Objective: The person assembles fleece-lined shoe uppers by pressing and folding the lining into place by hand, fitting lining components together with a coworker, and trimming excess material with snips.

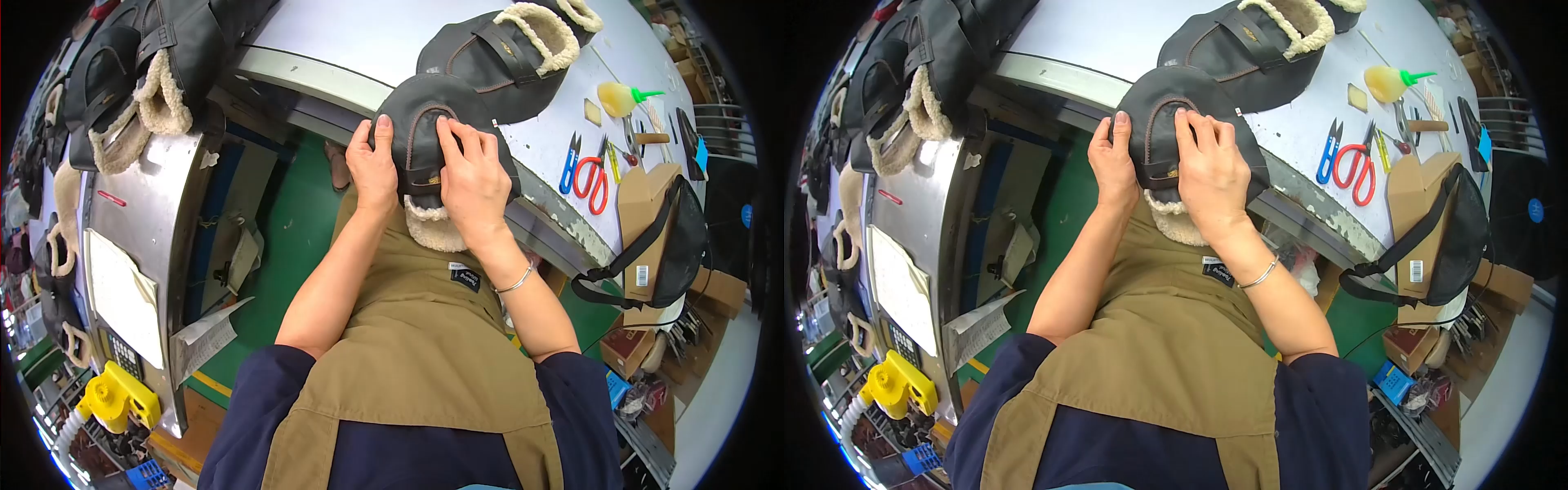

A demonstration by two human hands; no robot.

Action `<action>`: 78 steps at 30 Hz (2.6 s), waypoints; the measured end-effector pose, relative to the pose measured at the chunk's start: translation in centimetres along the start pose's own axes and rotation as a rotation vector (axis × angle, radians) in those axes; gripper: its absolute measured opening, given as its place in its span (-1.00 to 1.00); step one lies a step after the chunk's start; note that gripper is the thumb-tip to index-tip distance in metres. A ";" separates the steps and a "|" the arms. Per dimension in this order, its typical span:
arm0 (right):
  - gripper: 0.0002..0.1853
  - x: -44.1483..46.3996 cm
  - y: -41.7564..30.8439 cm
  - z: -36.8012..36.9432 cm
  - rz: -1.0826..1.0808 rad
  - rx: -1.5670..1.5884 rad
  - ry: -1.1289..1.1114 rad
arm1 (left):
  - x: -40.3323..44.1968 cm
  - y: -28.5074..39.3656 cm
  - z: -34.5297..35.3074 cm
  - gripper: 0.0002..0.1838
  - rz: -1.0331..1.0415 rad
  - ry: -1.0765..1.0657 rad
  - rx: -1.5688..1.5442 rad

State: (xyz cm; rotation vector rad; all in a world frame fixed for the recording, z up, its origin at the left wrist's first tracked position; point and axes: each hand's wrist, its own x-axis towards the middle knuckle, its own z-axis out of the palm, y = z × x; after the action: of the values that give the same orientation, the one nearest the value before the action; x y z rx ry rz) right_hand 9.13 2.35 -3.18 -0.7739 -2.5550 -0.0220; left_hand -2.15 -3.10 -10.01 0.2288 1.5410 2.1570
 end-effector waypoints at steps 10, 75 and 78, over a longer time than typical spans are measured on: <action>-0.47 1.0 -0.7 0.6 -0.068 -0.182 -0.029 | 0.0 0.4 0.2 -0.65 0.006 -0.020 0.022; -0.69 8.4 5.6 5.2 0.152 1.000 -0.115 | -0.3 5.3 -3.7 -0.51 0.054 -0.345 0.522; -0.68 8.3 5.7 5.3 0.157 1.033 -0.110 | -0.5 6.4 -1.0 -0.37 0.312 -0.345 0.700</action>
State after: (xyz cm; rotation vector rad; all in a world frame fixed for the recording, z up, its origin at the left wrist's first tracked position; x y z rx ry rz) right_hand 3.76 12.23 -4.89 -0.5296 -2.1315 1.2898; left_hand -3.88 -5.83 -4.32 1.0659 2.0767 1.5676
